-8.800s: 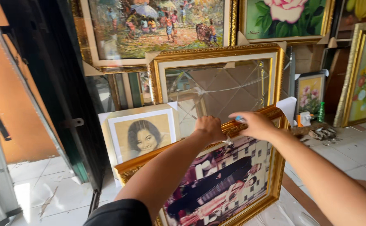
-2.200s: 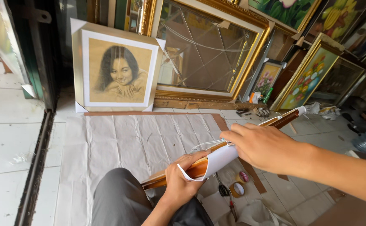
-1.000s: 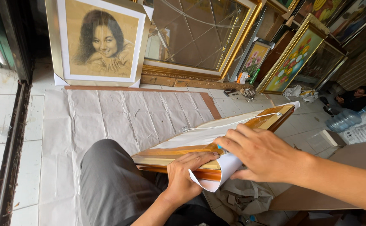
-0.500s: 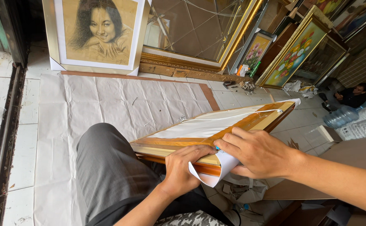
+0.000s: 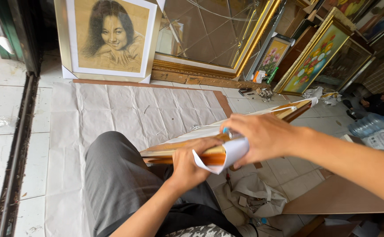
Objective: The person tapes white paper corners onto a gold picture frame, using scissors to cut the tape and handling the frame by hand to position it while sitting on the floor.
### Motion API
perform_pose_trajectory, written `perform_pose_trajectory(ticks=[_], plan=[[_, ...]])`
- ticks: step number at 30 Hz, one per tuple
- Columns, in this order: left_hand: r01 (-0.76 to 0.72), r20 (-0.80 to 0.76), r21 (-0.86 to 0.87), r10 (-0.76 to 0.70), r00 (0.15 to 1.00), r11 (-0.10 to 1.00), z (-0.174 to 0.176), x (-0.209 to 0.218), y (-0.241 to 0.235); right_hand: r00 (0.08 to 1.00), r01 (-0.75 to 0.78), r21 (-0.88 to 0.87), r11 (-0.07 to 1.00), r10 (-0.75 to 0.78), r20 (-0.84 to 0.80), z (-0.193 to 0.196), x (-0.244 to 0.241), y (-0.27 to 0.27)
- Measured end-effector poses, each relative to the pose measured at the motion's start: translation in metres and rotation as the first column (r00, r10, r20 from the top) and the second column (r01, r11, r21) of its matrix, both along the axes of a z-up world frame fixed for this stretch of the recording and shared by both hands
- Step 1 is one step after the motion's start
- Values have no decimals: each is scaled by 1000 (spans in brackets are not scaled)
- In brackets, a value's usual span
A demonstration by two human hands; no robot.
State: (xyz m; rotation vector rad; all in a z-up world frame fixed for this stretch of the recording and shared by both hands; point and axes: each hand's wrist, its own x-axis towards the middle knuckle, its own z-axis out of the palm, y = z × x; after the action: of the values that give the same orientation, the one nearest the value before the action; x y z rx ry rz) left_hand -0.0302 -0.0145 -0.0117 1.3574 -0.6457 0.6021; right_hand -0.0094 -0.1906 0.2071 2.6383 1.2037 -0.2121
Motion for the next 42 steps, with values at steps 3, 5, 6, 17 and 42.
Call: perform_pose_trajectory(ticks=[3,5,6,17,42], plan=[[-12,-181,7,13,983,1000,17,24,20,998,45,204,978,-35,-52,11,39,15],[-38,-230,20,42,972,999,26,47,30,999,15,265,964,-5,-35,17,70,28],[-52,-284,33,59,957,998,31,58,36,1000,-4,324,946,12,-25,20,85,35],[-320,-374,-520,126,919,792,67,143,77,936,261,353,899,-146,-319,64,213,150],[-372,-564,-764,-264,783,528,69,208,85,846,-169,327,930,-33,532,-5,260,152]])
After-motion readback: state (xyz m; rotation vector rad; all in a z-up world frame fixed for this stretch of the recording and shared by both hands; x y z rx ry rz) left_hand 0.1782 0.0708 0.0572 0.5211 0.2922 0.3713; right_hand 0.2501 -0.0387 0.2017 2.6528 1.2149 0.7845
